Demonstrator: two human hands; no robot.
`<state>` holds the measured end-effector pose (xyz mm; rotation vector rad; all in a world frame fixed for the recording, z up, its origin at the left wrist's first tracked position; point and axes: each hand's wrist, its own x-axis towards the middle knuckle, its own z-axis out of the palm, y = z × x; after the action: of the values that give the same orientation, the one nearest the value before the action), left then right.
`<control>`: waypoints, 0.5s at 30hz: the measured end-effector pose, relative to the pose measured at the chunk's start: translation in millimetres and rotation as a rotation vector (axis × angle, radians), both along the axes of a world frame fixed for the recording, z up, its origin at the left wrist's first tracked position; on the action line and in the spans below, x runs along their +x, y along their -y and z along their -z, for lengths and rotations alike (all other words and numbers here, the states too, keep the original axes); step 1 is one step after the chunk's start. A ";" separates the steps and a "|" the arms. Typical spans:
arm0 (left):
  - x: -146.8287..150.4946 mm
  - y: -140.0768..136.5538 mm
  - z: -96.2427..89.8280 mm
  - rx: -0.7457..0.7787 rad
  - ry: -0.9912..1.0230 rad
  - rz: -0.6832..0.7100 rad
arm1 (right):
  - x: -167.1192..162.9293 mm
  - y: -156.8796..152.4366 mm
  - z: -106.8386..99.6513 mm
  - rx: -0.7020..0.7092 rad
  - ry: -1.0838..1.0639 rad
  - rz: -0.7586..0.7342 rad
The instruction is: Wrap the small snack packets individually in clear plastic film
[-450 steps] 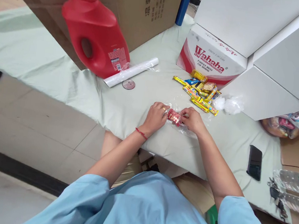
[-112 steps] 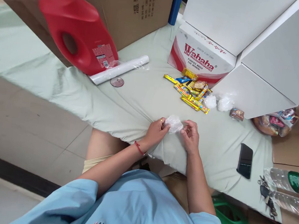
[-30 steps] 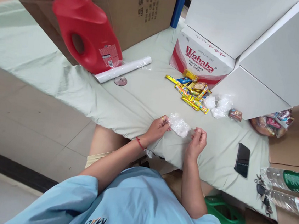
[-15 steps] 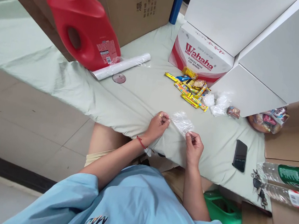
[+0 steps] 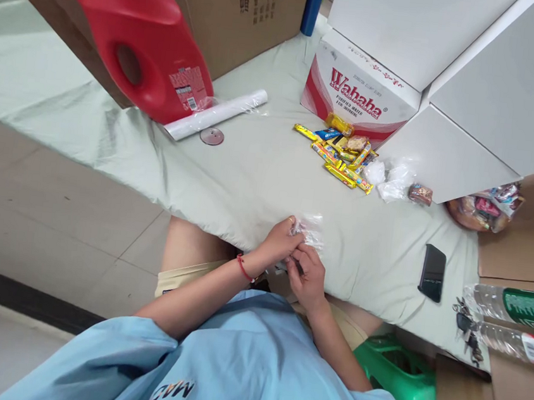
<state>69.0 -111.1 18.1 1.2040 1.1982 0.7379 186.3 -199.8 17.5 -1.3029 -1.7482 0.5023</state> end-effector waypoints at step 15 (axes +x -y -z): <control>-5.9 5.9 8.2 -0.040 0.224 0.008 | 42.7 -26.0 -8.8 -0.212 -0.145 0.489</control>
<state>63.2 -117.0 10.0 1.0624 1.0176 0.8167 229.0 -173.8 26.3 -1.7318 -1.2217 0.4914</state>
